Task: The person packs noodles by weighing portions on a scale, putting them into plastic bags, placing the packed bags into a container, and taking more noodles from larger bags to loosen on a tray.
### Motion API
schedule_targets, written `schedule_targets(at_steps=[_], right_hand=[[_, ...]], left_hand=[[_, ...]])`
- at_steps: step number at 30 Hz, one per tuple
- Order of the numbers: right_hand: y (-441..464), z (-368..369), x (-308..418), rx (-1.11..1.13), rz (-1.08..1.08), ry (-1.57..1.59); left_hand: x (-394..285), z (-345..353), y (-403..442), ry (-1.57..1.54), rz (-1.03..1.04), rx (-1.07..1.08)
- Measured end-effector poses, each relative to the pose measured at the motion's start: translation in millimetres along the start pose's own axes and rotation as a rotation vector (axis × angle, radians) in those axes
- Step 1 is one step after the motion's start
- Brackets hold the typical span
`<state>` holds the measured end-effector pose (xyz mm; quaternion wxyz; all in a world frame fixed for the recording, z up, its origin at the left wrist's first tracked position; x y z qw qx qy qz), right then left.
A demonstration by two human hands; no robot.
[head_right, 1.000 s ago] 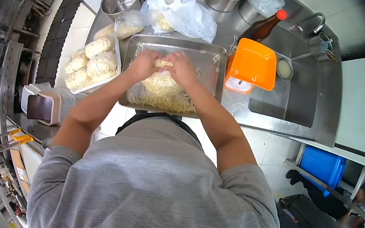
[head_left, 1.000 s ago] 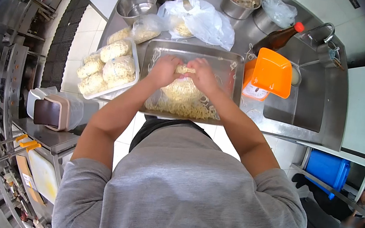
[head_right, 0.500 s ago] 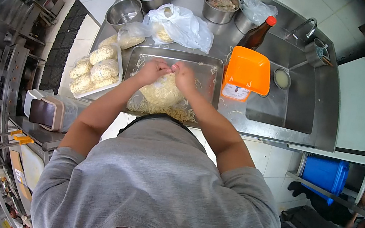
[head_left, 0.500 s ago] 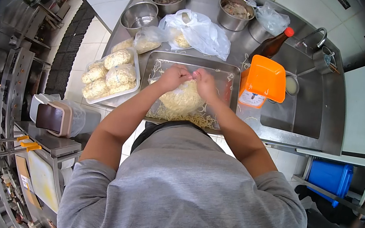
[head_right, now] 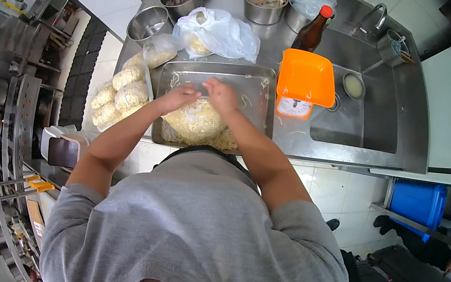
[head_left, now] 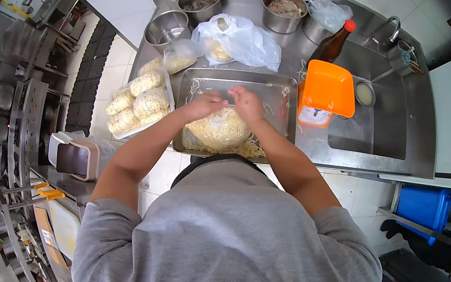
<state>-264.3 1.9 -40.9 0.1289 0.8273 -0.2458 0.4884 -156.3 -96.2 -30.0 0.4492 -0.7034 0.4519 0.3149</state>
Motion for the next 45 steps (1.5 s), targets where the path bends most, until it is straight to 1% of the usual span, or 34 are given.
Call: schedule_targets(at_steps=[1, 4, 7, 10, 13, 16, 19, 22, 25, 28, 31, 34, 37, 39, 41, 43, 44, 45], right_hand=[[0, 4, 2, 0.095, -0.008, 0.023], [0, 20, 20, 0.399, -0.121, 0.645], [-7, 14, 34, 0.526, -0.181, 0.245], [-21, 12, 46, 0.665, -0.329, -0.109], [-30, -21, 46, 0.431, -0.587, -0.226], [-50, -28, 46, 0.348, -0.636, -0.313], [-71, -36, 43, 0.371, -0.571, -0.41], [-86, -40, 32, 0.415, -0.557, -0.375], [-94, -52, 24, 0.372, -0.461, -0.262], [-89, -57, 36, 0.244, -0.484, -0.24], [-72, -48, 75, 0.129, -0.58, -0.114], [-42, -34, 90, 0.216, -0.515, 0.019], [-21, -21, 96, 0.385, -0.22, 0.376], [-13, -30, 106, 0.326, -0.177, 0.37], [-9, -43, 108, 0.267, -0.123, 0.365], [-6, -65, 100, 0.207, -0.067, 0.361], [-4, -66, 95, 0.217, -0.062, 0.357], [-5, -63, 85, 0.225, -0.051, 0.359]], left_hand=[[-1, -3, -4, -0.005, 0.004, -0.015], [-7, -19, -11, -0.11, 0.043, -0.051], [-11, -23, -16, -0.089, 0.127, -0.004], [-22, -16, -30, 0.204, 0.245, -0.01], [-60, -19, -62, 0.686, 0.259, -0.04], [-67, -14, -74, 0.723, 0.325, 0.01], [-66, -9, -85, 0.798, 0.33, 0.051], [-60, -6, -90, 0.803, 0.368, 0.025], [-51, -10, -87, 0.725, 0.373, -0.069], [-55, -14, -80, 0.733, 0.232, -0.096], [-95, -4, -81, 0.595, 0.523, -0.382], [-83, 4, -59, 0.434, 0.251, -0.076], [-81, -15, -70, -0.096, 0.045, -0.035], [-77, -32, -63, -0.31, 0.143, -0.117], [-90, -45, -61, -0.479, 0.237, -0.191], [-102, -50, -67, -0.562, 0.199, -0.188], [-104, -54, -67, -0.601, 0.183, -0.184], [-96, -57, -65, -0.533, 0.214, -0.133]])
Point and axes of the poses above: each hand's wrist, its own y-axis towards the middle knuckle, its own z-axis out of the palm, x = y × z, the point moved 6 cm from there along y, towards the middle knuckle, and after that the axes turned 4 degrees about x, right-handed, at the moved point
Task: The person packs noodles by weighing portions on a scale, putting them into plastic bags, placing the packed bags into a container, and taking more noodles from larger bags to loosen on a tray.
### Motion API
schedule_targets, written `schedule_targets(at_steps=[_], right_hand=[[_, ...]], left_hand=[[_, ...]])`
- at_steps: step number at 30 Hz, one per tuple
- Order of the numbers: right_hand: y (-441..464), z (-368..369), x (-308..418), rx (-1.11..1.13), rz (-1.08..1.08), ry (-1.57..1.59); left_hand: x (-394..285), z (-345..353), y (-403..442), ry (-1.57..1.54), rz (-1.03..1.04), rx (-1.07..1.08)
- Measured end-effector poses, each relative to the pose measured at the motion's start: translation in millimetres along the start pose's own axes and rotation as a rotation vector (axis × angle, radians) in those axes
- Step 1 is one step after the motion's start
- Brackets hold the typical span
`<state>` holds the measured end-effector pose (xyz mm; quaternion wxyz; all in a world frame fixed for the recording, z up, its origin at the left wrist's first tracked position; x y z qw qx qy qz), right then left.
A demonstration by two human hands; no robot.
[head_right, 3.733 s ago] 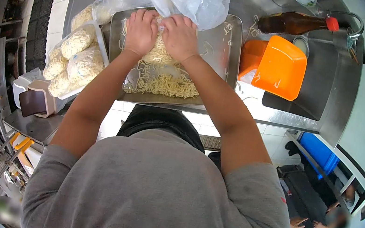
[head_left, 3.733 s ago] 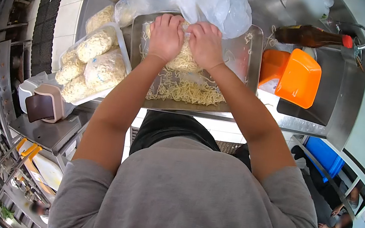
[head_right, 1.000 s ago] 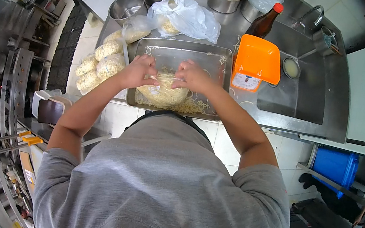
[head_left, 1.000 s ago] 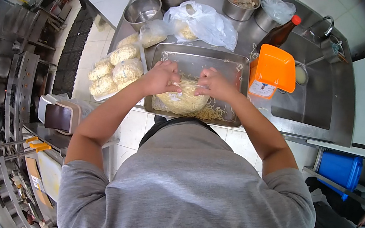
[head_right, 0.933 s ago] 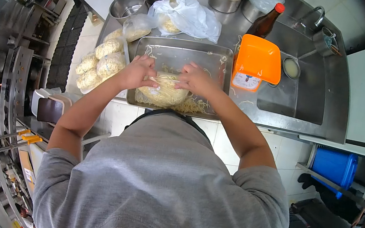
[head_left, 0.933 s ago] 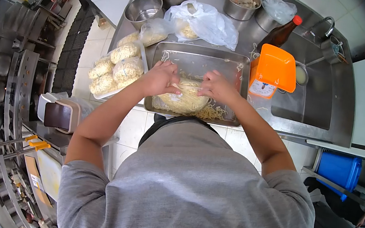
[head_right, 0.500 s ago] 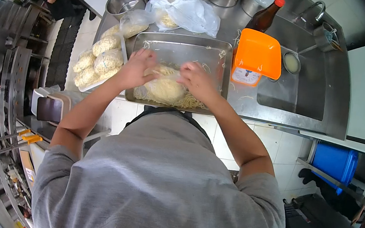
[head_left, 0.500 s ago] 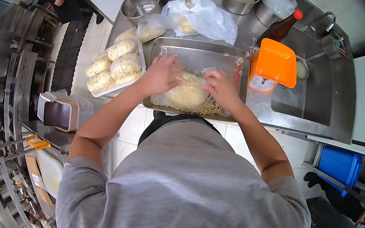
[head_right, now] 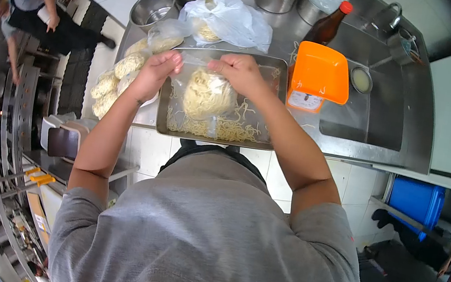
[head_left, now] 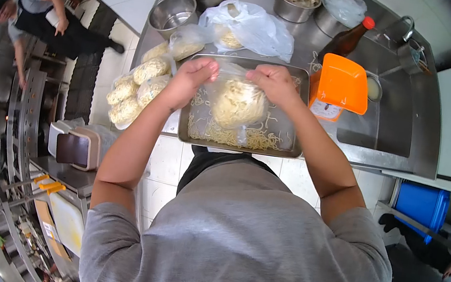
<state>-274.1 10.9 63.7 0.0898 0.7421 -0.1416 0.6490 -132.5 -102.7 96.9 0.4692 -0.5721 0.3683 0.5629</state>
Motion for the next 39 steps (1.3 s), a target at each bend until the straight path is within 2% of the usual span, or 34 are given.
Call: schedule_targets(at_steps=[3, 4, 7, 10, 13, 17, 20, 25, 29, 31, 32, 34, 35, 36, 38, 39], right_hand=[[-2, 8, -10, -0.111, 0.018, 0.123], [-1, 13, -11, -0.172, 0.034, 0.118], [-2, 37, -16, -0.317, 0.064, 0.144], [-6, 30, -16, -0.305, 0.002, 0.037], [-18, 3, -26, -0.231, -0.115, -0.157], [-27, -4, -28, -0.279, -0.357, -0.483], [-22, 4, -40, -0.255, -0.43, -0.527], [-14, 11, -53, -0.256, -0.445, -0.601], [-4, 15, -64, -0.272, -0.445, -0.541], [2, 18, -69, -0.249, -0.348, -0.562], [6, 17, -69, -0.241, -0.301, -0.576], [21, -1, -81, -0.17, 0.065, -0.159], [20, -2, -91, -0.124, 0.26, 0.054], [14, -2, -98, -0.154, 0.27, 0.233], [15, -18, -102, -0.223, 0.251, 0.57], [6, -16, -111, -0.101, 0.327, 0.66]], left_hand=[[20, -8, 2, 0.26, -0.118, 0.096], [33, -9, 3, 0.463, -0.199, 0.125], [4, 50, 5, 0.849, 0.079, 0.15], [53, 51, 10, 0.501, -0.065, 0.17], [35, 43, 19, 0.51, -0.135, 0.096], [-8, 69, 19, 0.756, -0.151, 0.283], [-19, 80, 7, 0.983, -0.086, 0.391], [-23, 83, -11, 1.099, 0.071, 0.41], [-27, 79, -21, 1.124, 0.064, 0.386], [-29, 77, -25, 1.139, 0.083, 0.36], [-31, 71, -23, 1.059, -0.001, 0.301], [-37, 61, -20, 0.888, -0.162, 0.184], [-33, 46, -12, 0.616, -0.169, 0.017], [-21, 29, -3, 0.338, -0.182, -0.15], [13, -10, 13, -0.013, -0.301, -0.244], [30, -23, 15, -0.188, -0.351, -0.288]])
Point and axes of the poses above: each hand's wrist, its own y-axis towards the middle knuckle, its own z-axis out of the palm, x = y × z, the point moved 6 cm from there along y, towards the middle knuckle, and after that the axes turned 4 degrees about x, right-handed, at the moved point
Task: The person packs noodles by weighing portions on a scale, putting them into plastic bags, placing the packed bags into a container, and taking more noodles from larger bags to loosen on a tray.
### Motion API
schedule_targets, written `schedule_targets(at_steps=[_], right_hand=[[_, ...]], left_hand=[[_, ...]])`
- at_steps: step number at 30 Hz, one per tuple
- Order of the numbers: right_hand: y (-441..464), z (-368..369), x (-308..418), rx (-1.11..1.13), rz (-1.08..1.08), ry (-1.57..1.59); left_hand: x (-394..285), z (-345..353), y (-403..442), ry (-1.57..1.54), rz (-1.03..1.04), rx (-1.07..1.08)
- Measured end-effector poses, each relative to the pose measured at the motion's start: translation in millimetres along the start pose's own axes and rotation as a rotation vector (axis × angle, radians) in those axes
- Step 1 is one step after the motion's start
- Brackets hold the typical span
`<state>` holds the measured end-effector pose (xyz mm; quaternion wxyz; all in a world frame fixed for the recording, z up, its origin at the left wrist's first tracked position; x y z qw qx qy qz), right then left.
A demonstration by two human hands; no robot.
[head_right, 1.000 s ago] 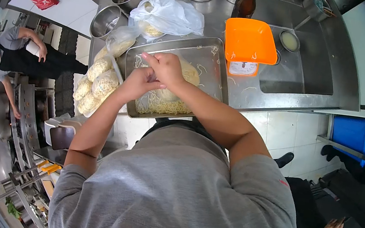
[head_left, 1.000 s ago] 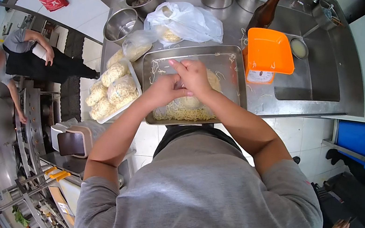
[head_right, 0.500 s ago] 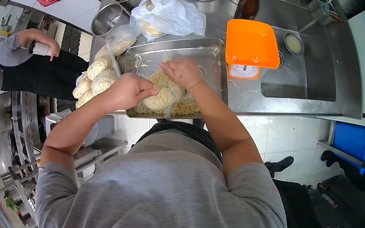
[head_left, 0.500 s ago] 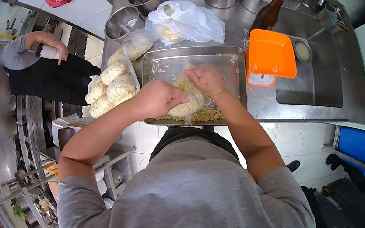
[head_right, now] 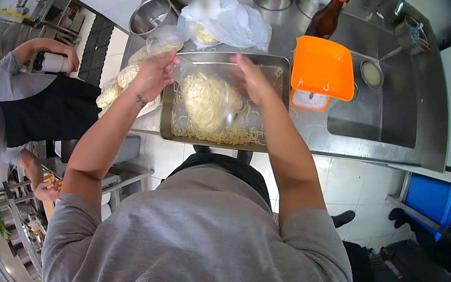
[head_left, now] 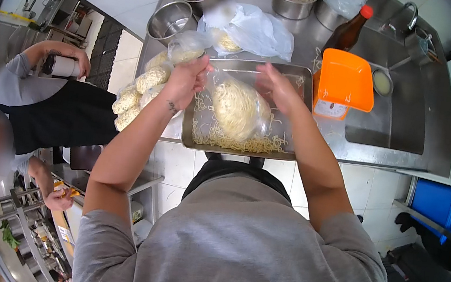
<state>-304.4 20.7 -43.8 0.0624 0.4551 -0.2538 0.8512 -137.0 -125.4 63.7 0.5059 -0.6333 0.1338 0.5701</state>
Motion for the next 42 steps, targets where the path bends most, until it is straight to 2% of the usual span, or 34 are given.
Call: schedule_targets(at_steps=[2, 3, 5, 8, 11, 14, 15, 17, 18, 19, 23, 26, 28, 31, 32, 34, 35, 38, 41, 42], right_hand=[[-24, -7, -34, 0.198, 0.239, 0.127], [-32, -6, -36, 0.155, 0.192, 0.027], [-50, -6, -42, 0.062, 0.105, -0.16], [-51, 6, -16, -0.202, -0.263, -0.836], [-65, 65, 43, -0.256, -0.701, -1.16], [-32, 76, 53, -0.178, -0.785, -1.262], [-28, 74, 56, -0.131, -0.694, -1.205], [-31, 82, 75, -0.041, -0.507, -1.082], [-32, 86, 83, -0.035, -0.548, -1.04], [-33, 90, 89, -0.031, -0.588, -0.997], [-19, 88, 82, 0.026, -0.6, -0.959], [-22, 95, 68, 0.234, -0.476, -1.547], [-25, 89, 40, 0.212, -0.516, -1.738], [-36, 83, 24, 0.19, -0.578, -1.934], [-39, 83, 23, 0.188, -0.603, -1.983], [-50, 78, 29, 0.181, -0.763, -1.903], [-56, 76, 29, 0.18, -0.839, -1.86], [-70, 68, 17, 0.064, -0.738, -1.849], [-71, 61, -8, 0.065, -0.602, -1.936], [-69, 56, -9, 0.073, -0.58, -1.869]], left_hand=[[35, -14, 10, -0.001, -0.089, -0.011], [48, -16, 12, -0.004, -0.138, -0.014], [58, 1, 15, 0.011, -0.057, 0.003], [54, 28, 18, 0.08, 0.049, -0.027], [26, 42, 21, 0.173, 0.147, 0.046], [13, 61, 14, 0.269, 0.316, 0.162], [7, 65, 11, 0.303, 0.394, 0.191], [6, 53, -6, 0.149, 0.508, 0.055], [7, 44, -11, 0.073, 0.563, -0.009], [26, 25, 0, 0.161, 0.554, -0.102], [64, 37, 12, 0.543, 0.45, 0.026], [81, 45, 21, 0.573, 0.466, 0.047], [86, 45, 26, 0.488, 0.466, 0.051], [84, 53, 27, 0.77, 0.423, 0.095], [79, 56, 22, 0.827, 0.518, 0.093], [70, 64, 13, 0.936, 0.706, 0.083], [68, 66, 11, 0.964, 0.729, 0.084], [67, 74, 7, 1.075, 0.78, 0.108], [73, 79, 7, 1.201, 0.816, 0.176], [77, 78, 8, 1.204, 0.836, 0.18]])
Point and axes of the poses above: each hand's wrist, its own y-axis towards the middle knuckle, its own z-axis out of the palm, x = y × z, the point moved 6 cm from there along y, towards the middle knuckle, and after that the axes turned 4 degrees about x, right-handed, at the moved point
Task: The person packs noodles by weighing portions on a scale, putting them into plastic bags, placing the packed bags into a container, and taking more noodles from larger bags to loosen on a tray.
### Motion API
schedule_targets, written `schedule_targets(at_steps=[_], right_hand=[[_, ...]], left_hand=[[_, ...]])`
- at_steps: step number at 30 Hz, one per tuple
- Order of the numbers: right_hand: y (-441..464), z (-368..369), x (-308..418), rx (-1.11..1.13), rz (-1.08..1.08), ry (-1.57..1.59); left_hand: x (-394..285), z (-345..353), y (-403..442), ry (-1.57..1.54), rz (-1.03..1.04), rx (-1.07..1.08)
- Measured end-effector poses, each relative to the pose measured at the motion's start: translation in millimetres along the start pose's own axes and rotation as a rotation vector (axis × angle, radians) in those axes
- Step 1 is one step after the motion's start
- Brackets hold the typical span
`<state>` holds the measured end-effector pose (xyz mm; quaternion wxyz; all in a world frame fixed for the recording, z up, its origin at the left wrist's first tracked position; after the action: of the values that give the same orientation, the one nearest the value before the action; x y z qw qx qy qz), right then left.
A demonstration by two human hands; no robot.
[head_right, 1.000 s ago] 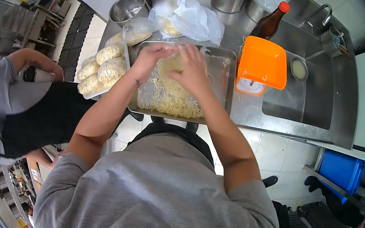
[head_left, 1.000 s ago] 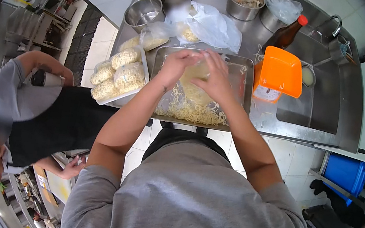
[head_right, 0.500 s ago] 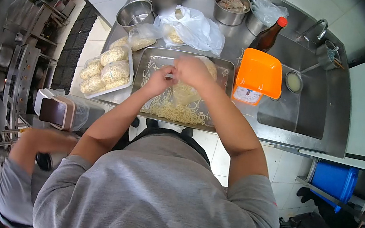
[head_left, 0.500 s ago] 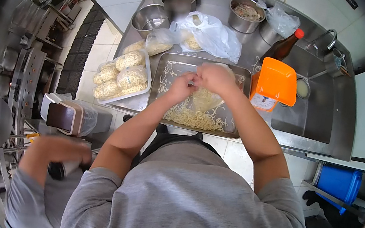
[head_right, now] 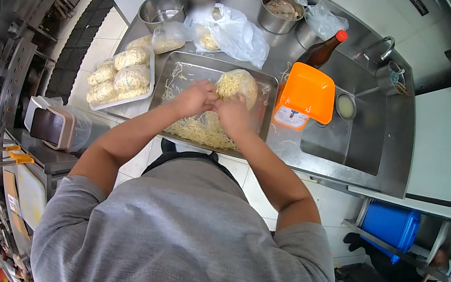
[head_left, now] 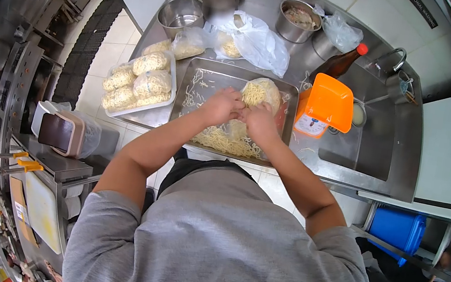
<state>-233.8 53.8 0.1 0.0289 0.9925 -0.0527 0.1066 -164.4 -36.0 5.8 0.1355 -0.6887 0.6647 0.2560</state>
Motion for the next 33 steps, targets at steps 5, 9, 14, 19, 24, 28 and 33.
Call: schedule_targets(at_steps=[5, 9, 14, 19, 24, 28, 33], right_hand=[[19, -8, -29, -0.004, 0.076, 0.708], [39, -55, -33, -0.085, 0.116, 0.886], [43, -23, -20, -0.115, 0.375, 0.95], [34, -4, -5, 0.036, 0.383, 1.117], [48, -34, -9, -0.142, 0.426, 1.467], [49, -45, -19, -0.071, 0.475, 1.252], [44, -34, -28, 0.207, 0.215, 1.208]], left_hand=[[5, -12, 0, -0.129, 0.059, -0.114], [13, -37, 26, -0.371, -0.146, -0.311], [21, -35, 23, -0.443, -0.477, -0.354], [38, -19, 10, -0.271, -0.374, -0.166], [33, -27, 15, -0.619, -0.445, -0.191], [-10, -39, 12, -0.88, -0.374, -0.021], [26, -21, 9, -0.889, -0.397, 0.034]])
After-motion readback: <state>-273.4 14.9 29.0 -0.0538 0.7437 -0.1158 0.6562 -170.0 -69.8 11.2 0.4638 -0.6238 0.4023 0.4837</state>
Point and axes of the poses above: each hand's wrist, its own y-axis towards the middle knuckle, its own z-axis out of the palm, x = y × z, the point moved 6 cm from there along y, towards the middle knuckle, and after that the axes turned 4 degrees about x, right-handed, at the moved point
